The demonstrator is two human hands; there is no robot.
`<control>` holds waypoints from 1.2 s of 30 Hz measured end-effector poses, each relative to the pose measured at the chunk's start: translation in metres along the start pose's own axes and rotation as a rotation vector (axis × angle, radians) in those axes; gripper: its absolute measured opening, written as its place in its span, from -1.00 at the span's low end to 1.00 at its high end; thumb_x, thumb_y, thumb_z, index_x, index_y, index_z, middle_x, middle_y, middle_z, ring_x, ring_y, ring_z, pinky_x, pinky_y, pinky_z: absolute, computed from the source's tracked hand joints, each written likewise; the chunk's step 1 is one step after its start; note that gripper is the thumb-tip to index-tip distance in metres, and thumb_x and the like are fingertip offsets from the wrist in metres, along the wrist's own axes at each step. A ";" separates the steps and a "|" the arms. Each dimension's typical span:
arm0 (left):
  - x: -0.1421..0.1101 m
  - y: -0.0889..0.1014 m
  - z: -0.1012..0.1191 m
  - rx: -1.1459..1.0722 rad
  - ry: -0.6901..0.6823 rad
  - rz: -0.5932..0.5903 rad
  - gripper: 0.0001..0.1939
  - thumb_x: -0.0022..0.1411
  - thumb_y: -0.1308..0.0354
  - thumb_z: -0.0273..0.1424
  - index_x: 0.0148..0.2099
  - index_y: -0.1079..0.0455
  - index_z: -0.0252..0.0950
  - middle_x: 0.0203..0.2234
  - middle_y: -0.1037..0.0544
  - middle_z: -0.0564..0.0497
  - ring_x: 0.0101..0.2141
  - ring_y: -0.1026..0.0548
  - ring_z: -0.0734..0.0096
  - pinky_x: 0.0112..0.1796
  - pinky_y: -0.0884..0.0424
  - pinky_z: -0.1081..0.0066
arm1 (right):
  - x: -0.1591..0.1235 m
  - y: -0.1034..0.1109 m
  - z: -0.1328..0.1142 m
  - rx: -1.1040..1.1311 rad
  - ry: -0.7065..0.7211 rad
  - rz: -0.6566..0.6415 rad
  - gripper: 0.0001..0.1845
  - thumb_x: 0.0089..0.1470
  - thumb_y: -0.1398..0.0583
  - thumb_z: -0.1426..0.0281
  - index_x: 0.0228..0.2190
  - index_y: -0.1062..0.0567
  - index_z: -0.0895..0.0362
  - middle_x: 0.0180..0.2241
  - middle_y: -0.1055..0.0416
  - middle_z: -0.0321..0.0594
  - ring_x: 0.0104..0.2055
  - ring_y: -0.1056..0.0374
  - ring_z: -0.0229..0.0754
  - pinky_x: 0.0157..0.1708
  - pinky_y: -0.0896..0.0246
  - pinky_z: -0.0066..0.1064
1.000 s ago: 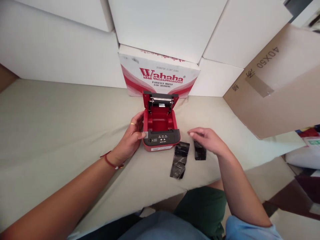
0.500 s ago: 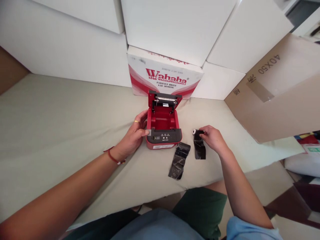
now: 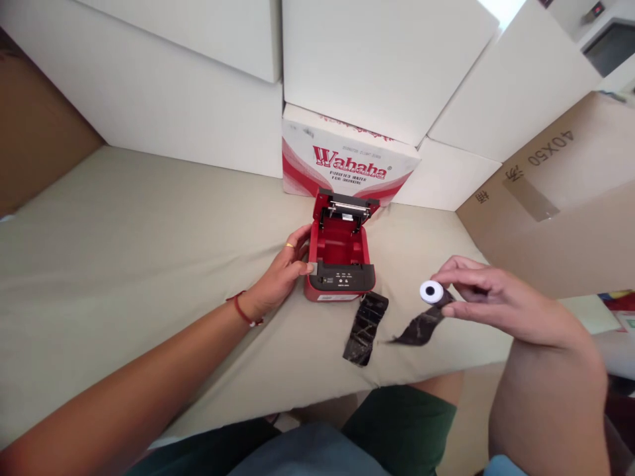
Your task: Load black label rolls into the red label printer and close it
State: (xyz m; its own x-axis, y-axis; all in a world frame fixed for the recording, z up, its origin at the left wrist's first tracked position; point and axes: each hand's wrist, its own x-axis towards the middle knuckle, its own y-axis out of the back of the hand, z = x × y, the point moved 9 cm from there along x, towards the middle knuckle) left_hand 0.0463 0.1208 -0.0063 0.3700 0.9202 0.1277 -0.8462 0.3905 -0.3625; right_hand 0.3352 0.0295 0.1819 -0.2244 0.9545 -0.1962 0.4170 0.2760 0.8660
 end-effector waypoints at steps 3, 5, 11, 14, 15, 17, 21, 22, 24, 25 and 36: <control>0.000 0.000 0.001 0.001 -0.009 -0.005 -0.03 0.17 -0.33 -0.29 0.58 -0.12 -0.08 0.59 -0.25 -0.13 0.54 -0.29 -0.17 0.55 -0.21 -0.28 | 0.026 -0.019 -0.042 0.102 0.014 -0.084 -0.39 0.20 -0.43 -0.18 0.04 -0.79 -0.01 -0.47 -0.39 -0.27 -0.43 -0.28 -0.16 -0.39 -0.27 -0.26; 0.000 0.001 0.000 0.014 -0.015 -0.011 -0.04 0.18 -0.34 -0.28 0.58 -0.13 -0.06 0.60 -0.24 -0.12 0.54 -0.29 -0.17 0.55 -0.20 -0.28 | 0.056 -0.037 -0.063 0.090 0.013 -0.008 -0.42 0.26 -0.39 -0.05 0.14 -0.74 0.02 -0.51 -0.33 -0.36 -0.46 -0.25 -0.18 -0.39 -0.21 -0.30; 0.003 0.008 -0.005 0.083 -0.073 0.005 -0.07 0.18 -0.32 -0.28 0.57 -0.19 -0.04 0.59 -0.23 -0.10 0.55 -0.24 -0.19 0.53 -0.25 -0.27 | 0.128 -0.091 -0.100 -0.570 -0.163 0.075 -0.65 0.39 -0.21 0.36 0.12 -0.66 0.11 -0.08 -0.74 0.01 -0.09 -0.63 0.09 -0.18 -0.36 -0.24; 0.006 0.010 -0.009 0.086 -0.081 0.010 -0.05 0.14 -0.33 -0.30 0.57 -0.20 -0.04 0.57 -0.24 -0.11 0.56 -0.20 -0.20 0.55 -0.21 -0.27 | 0.148 -0.104 -0.109 -0.681 -0.176 0.032 -0.64 0.37 -0.20 0.40 0.11 -0.65 0.15 0.01 -0.73 0.17 0.05 -0.66 0.26 -0.14 -0.43 -0.17; 0.007 0.010 -0.012 0.080 -0.070 0.008 -0.03 0.13 -0.33 -0.30 0.57 -0.18 -0.05 0.57 -0.23 -0.13 0.56 -0.20 -0.21 0.55 -0.19 -0.28 | 0.154 -0.107 -0.110 -0.671 -0.168 0.022 -0.64 0.36 -0.20 0.44 0.11 -0.65 0.17 0.01 -0.73 0.20 0.06 -0.67 0.28 -0.12 -0.45 -0.15; 0.008 0.010 -0.015 0.075 -0.047 0.007 0.01 0.12 -0.34 -0.30 0.59 -0.14 -0.08 0.57 -0.22 -0.16 0.55 -0.21 -0.21 0.55 -0.18 -0.28 | 0.165 -0.112 -0.111 -0.632 -0.142 0.004 -0.63 0.34 -0.19 0.51 0.09 -0.67 0.19 0.02 -0.73 0.22 0.06 -0.68 0.28 -0.08 -0.48 -0.13; 0.008 0.010 -0.014 0.110 -0.053 -0.002 0.00 0.16 -0.33 -0.29 0.61 -0.12 -0.08 0.57 -0.22 -0.17 0.53 -0.24 -0.20 0.54 -0.20 -0.27 | 0.176 -0.120 -0.106 -0.562 -0.072 -0.039 -0.64 0.32 -0.27 0.52 0.09 -0.69 0.18 0.06 -0.74 0.17 0.06 -0.67 0.21 -0.02 -0.50 -0.16; 0.007 0.010 -0.013 0.120 -0.064 -0.005 -0.01 0.17 -0.32 -0.29 0.61 -0.12 -0.07 0.58 -0.22 -0.17 0.53 -0.24 -0.19 0.53 -0.21 -0.26 | 0.173 -0.119 -0.104 -0.538 -0.053 -0.041 -0.61 0.32 -0.29 0.50 0.14 -0.68 0.16 0.05 -0.74 0.12 0.05 -0.67 0.18 -0.01 -0.50 -0.17; 0.006 0.009 -0.010 0.141 -0.092 -0.005 -0.04 0.21 -0.31 -0.28 0.61 -0.13 -0.05 0.58 -0.22 -0.15 0.53 -0.24 -0.17 0.53 -0.24 -0.24 | 0.159 -0.113 -0.101 -0.424 -0.001 -0.002 -0.56 0.36 -0.28 0.44 0.22 -0.64 0.11 -0.03 -0.78 -0.01 -0.01 -0.69 0.11 0.00 -0.52 -0.17; 0.005 0.009 -0.009 0.153 -0.105 -0.002 -0.06 0.23 -0.30 -0.28 0.60 -0.14 -0.04 0.58 -0.22 -0.14 0.54 -0.24 -0.15 0.53 -0.25 -0.23 | 0.149 -0.107 -0.101 -0.339 0.042 0.045 -0.57 0.41 -0.26 0.41 0.24 -0.64 0.08 -0.07 -0.78 -0.08 -0.03 -0.69 0.08 0.02 -0.53 -0.16; -0.051 -0.007 0.059 0.846 -0.659 0.249 -0.37 0.49 -0.23 -0.31 0.52 -0.26 -0.11 0.47 -0.36 -0.23 0.48 -0.35 -0.09 0.50 -0.27 -0.22 | 0.028 -0.155 -0.077 -0.240 0.375 0.298 -0.23 0.55 -0.18 0.19 0.63 -0.14 -0.05 0.62 -0.20 -0.03 0.67 -0.12 0.12 0.62 -0.10 0.29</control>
State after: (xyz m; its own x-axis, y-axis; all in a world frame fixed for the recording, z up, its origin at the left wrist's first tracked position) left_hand 0.0104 0.0723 0.0444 0.0881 0.7112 0.6975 -0.9510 -0.1483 0.2713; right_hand 0.1967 0.0045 0.0781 -0.4444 0.8698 0.2143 0.3074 -0.0766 0.9485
